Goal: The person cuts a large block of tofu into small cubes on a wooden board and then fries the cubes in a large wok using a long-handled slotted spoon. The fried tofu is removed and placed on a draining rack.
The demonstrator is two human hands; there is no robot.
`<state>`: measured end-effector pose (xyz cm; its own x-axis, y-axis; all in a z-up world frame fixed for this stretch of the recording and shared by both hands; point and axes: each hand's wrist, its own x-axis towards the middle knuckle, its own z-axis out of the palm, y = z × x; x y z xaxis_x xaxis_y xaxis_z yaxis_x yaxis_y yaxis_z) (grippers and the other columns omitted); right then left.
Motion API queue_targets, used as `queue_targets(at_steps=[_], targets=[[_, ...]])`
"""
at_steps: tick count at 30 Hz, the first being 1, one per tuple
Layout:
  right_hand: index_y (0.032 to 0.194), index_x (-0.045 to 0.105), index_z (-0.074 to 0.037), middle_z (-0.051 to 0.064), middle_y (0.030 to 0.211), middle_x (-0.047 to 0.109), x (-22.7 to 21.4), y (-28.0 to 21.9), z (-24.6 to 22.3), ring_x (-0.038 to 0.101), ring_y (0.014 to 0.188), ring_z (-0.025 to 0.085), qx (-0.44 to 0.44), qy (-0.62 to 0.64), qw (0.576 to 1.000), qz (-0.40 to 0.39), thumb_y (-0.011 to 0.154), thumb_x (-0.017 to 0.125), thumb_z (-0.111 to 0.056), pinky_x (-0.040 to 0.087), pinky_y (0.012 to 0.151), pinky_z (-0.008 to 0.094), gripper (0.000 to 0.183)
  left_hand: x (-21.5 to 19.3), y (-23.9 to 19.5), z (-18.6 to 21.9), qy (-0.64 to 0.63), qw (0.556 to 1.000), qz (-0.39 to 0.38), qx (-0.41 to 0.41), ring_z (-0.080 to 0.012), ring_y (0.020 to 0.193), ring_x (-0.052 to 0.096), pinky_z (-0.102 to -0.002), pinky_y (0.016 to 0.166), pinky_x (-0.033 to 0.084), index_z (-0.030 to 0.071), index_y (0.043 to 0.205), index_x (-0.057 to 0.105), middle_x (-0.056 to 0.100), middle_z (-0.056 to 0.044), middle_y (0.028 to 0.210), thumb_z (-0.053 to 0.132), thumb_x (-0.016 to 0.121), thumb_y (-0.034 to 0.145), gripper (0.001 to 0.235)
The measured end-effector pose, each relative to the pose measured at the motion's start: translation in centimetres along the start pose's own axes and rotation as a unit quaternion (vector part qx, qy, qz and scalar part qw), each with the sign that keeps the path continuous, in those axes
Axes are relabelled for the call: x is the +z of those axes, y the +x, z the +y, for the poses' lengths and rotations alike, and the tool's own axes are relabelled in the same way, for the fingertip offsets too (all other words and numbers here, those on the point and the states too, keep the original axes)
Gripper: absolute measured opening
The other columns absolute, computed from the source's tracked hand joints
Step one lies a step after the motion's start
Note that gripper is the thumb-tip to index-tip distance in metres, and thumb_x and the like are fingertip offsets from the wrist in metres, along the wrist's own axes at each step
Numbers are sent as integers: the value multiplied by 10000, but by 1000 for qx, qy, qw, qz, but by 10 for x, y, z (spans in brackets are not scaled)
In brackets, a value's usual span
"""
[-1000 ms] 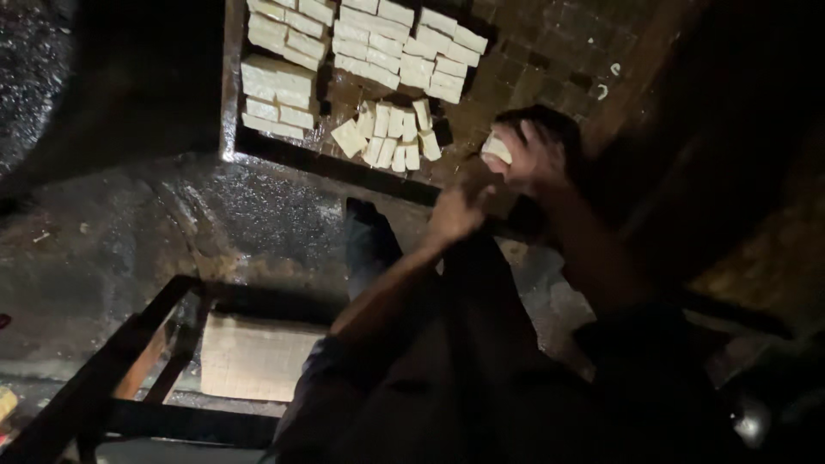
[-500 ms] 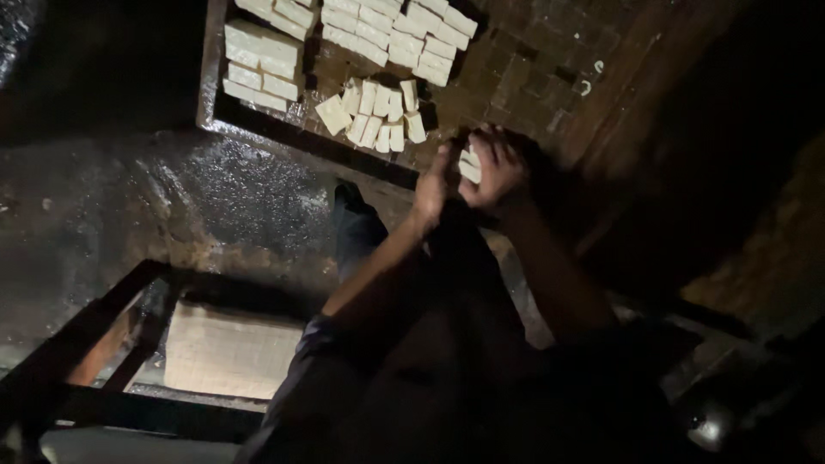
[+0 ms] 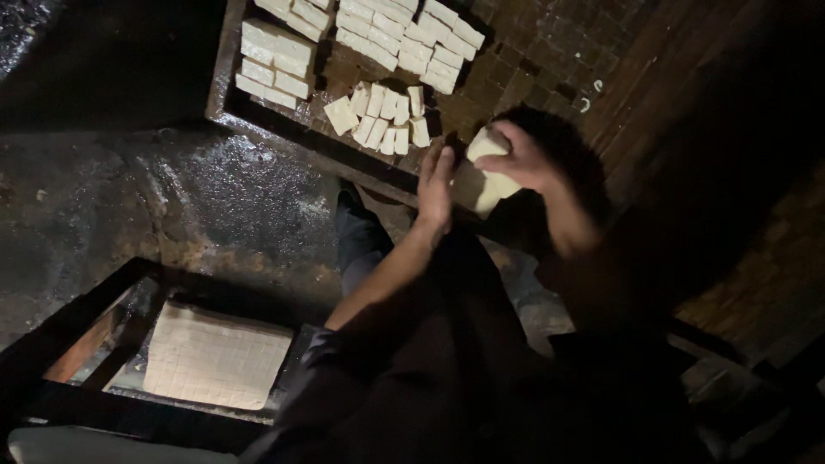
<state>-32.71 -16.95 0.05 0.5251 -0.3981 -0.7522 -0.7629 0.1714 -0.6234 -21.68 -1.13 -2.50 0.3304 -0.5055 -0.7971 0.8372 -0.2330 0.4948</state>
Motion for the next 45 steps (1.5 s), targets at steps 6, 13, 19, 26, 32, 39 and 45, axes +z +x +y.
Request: queue_targets(at_steps=[6,13,19,26,32,39,45], targets=[[1538,446,-36,184,1469,523,37,-38,-45,602,1257,293,-249,-131,951,131,761,942,-269,564,978,388,950,19,3,26,-308,925,-196,-102,-378,1194,591,-515,1086,463,-16,1391,554,641,-213,1296,519,517,1039,642],[1494,458,4,260,1488,450,59,-64,-87,632,1135,272,-346,-114,864,348,870,866,-321,585,944,394,813,9,13,27,-466,830,-296,-72,-368,1158,648,-488,1088,486,-11,1310,626,689,-195,1257,482,484,1004,597],[1513,501,-27,194,1498,522,66,-41,-69,549,1356,369,-359,-143,825,412,1058,587,-352,478,1134,499,566,8,19,24,-468,802,-353,-117,-370,1209,636,-466,1114,483,-34,1358,611,666,-205,1314,459,485,1025,609],[1335,536,28,302,1412,546,83,-29,47,536,1286,494,-327,-178,843,387,1064,446,-360,471,1060,546,482,-11,19,49,-454,820,-324,-128,-448,1228,607,-636,1082,474,38,1390,607,644,-206,1342,512,533,989,625],[1262,581,-13,263,1300,581,90,-35,88,572,1164,466,-293,-355,855,239,1040,492,-346,493,962,527,410,-19,22,54,-428,819,-365,-110,-452,1217,605,-635,1031,468,50,1384,610,626,-210,1392,530,533,917,674],[1177,632,-60,216,1170,622,76,-16,47,613,1023,433,-328,-375,836,232,1013,546,-330,520,847,506,327,-19,26,35,-443,818,-317,-183,-449,1167,620,-599,1060,471,73,1324,651,633,-212,1329,581,517,989,623],[1104,677,-101,177,1058,657,82,-46,24,648,902,405,-356,-387,804,277,989,593,-316,543,749,487,258,-32,16,52,-441,819,-341,-140,-431,1049,645,-648,929,485,71,1229,667,707,-192,1169,590,496,962,608]])
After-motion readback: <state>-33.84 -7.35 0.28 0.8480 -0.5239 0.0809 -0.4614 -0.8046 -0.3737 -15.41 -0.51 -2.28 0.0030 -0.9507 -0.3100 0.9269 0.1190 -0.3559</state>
